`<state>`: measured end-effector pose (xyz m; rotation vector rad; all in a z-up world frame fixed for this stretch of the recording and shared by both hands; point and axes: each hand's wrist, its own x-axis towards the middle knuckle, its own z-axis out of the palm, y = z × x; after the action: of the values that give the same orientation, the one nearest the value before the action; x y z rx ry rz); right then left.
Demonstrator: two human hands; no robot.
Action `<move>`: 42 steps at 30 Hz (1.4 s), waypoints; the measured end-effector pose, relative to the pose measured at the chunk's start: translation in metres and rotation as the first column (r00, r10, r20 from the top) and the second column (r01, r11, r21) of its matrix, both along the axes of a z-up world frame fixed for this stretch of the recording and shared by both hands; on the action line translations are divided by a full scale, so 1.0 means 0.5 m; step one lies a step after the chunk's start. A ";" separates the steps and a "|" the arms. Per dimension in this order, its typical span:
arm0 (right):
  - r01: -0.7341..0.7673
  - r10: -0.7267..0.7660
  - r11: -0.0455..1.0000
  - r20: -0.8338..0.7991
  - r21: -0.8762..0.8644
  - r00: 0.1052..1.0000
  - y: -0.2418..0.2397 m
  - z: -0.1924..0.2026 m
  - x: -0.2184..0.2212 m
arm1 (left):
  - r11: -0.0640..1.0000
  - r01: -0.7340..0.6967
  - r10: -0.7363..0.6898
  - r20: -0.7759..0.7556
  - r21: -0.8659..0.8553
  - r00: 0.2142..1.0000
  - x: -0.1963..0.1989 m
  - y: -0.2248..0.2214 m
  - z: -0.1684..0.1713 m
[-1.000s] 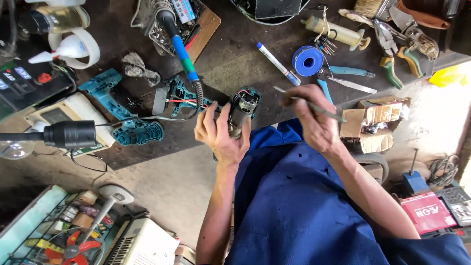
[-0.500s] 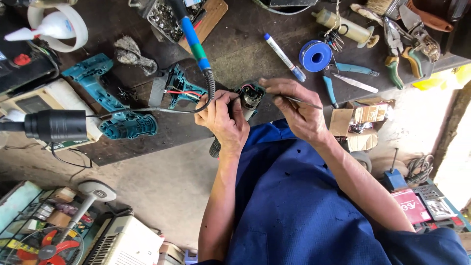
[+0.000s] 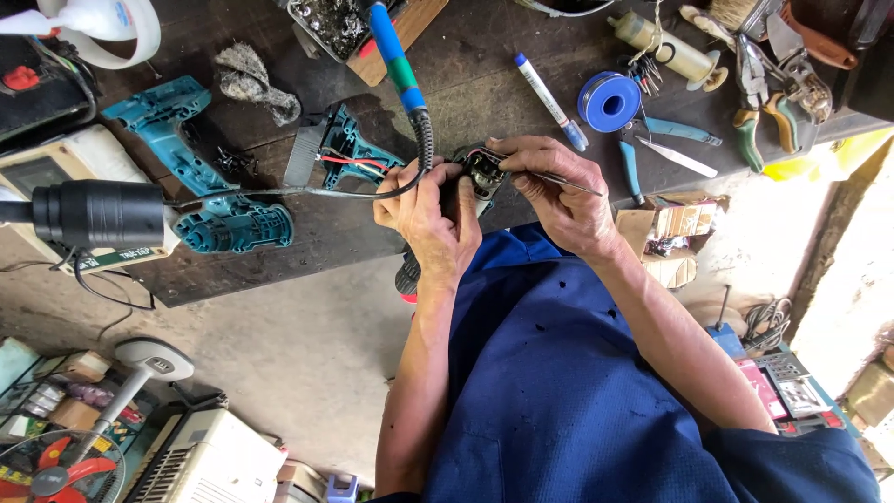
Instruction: Disassembling and reassembling the internal motor and wiring components of a cordless power drill on a workbench.
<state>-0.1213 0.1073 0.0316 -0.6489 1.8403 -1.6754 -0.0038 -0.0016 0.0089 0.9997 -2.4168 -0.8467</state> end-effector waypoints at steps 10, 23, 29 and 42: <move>0.039 -0.037 0.999 -0.060 0.037 0.998 0.000 -0.030 0.011 | 1.000 -0.013 0.013 -0.008 -0.015 1.000 0.006 0.001 -0.020; 0.099 -0.024 0.985 -0.457 0.142 0.889 -0.022 -0.037 0.038 | 0.997 0.004 -0.004 -0.009 -0.076 1.000 0.002 -0.002 -0.026; 0.037 0.011 0.989 -0.318 0.145 0.948 -0.002 -0.023 0.017 | 0.998 0.002 -0.005 -0.041 -0.063 0.999 -0.003 -0.010 -0.008; 0.067 -0.038 0.995 -0.326 0.078 0.945 -0.003 -0.010 0.028 | 0.998 -0.016 0.011 -0.084 -0.057 0.996 0.004 -0.008 -0.028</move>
<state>-0.1075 0.1057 0.0267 -0.8882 2.1636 -1.5829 -0.0016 -0.0058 -0.0051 0.9392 -2.3474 -0.7942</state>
